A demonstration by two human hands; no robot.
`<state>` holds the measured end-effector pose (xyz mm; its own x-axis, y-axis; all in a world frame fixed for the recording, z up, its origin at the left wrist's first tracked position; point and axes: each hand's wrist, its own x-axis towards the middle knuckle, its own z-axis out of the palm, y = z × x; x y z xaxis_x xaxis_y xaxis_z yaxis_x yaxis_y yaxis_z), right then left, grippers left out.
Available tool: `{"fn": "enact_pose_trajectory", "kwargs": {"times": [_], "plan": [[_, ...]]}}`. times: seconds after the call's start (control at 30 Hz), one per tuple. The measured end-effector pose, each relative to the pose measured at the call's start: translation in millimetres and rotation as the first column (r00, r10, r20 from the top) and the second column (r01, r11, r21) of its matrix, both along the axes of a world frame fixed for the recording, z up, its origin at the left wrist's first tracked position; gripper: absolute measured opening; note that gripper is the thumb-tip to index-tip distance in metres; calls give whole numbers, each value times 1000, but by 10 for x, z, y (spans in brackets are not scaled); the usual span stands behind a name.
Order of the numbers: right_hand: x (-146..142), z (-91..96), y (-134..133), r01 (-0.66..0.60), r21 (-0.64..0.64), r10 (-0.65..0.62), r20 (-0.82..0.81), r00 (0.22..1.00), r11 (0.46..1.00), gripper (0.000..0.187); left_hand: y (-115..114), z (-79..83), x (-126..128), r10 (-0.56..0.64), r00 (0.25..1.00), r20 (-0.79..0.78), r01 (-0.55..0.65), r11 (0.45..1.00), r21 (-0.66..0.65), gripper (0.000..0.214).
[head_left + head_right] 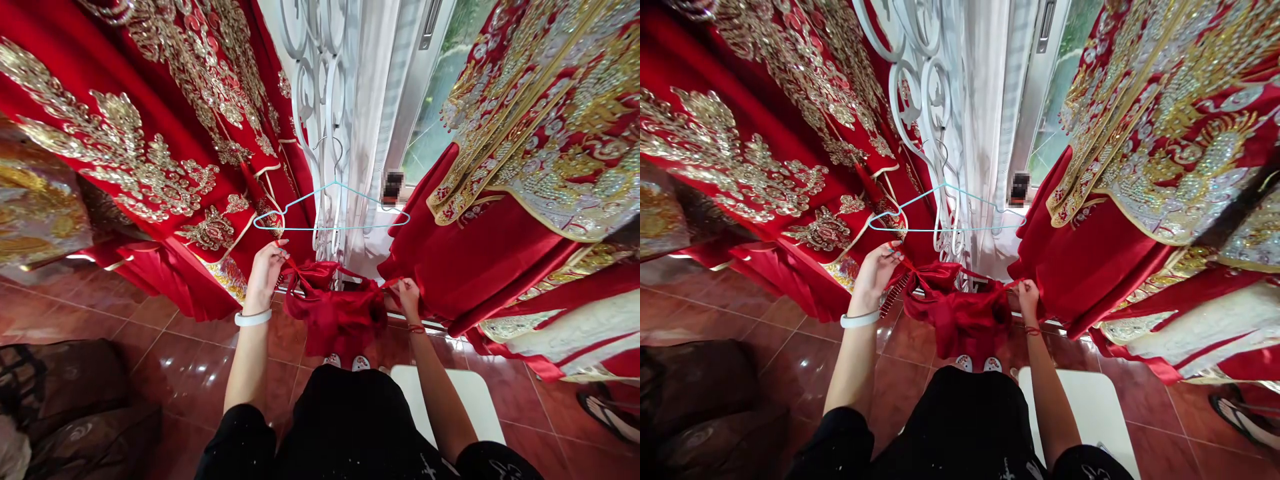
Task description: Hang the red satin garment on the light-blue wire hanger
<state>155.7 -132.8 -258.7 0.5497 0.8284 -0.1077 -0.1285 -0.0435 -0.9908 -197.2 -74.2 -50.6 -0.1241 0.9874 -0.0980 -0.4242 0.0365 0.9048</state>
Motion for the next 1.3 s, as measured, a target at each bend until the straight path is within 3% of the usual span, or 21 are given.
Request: {"fn": "enact_pose_trajectory", "kwargs": {"times": [0.1, 0.17, 0.3, 0.5, 0.73, 1.07, 1.3], "plan": [[144, 292, 176, 64, 93, -69, 59, 996, 994, 44, -52, 30, -45, 17, 1000, -5, -17, 1000, -5, 9], [206, 462, 239, 48, 149, -76, 191, 979, 988, 37, -102, 34, -46, -2, 1000, -22, 2, 1000, -11, 11], [295, 607, 281, 17, 136, -82, 485, 871, 991, 25, -220, 16, -29, -23, 1000, -7, 23, 998, -57, 17], [306, 307, 299, 54, 73, -66, 175, 982, 996, 38, -393, 48, 35, -86, 996, -15, 85, 995, -48, 35], [219, -19, 258, -23, 51, 17, 108, 994, 998, 45, -432, 93, 86, -51, 998, -38, 49, 998, -40, 35], [293, -151, 234, -115, 1, 115, 89, 989, 993, 48, -511, 157, 145, -61, 997, -39, 59, 997, -58, 37], [337, -86, 210, -276, -22, 277, 26, 961, 961, 59, -482, 116, 129, -23, 998, -63, 20, 999, -45, 34]]}}
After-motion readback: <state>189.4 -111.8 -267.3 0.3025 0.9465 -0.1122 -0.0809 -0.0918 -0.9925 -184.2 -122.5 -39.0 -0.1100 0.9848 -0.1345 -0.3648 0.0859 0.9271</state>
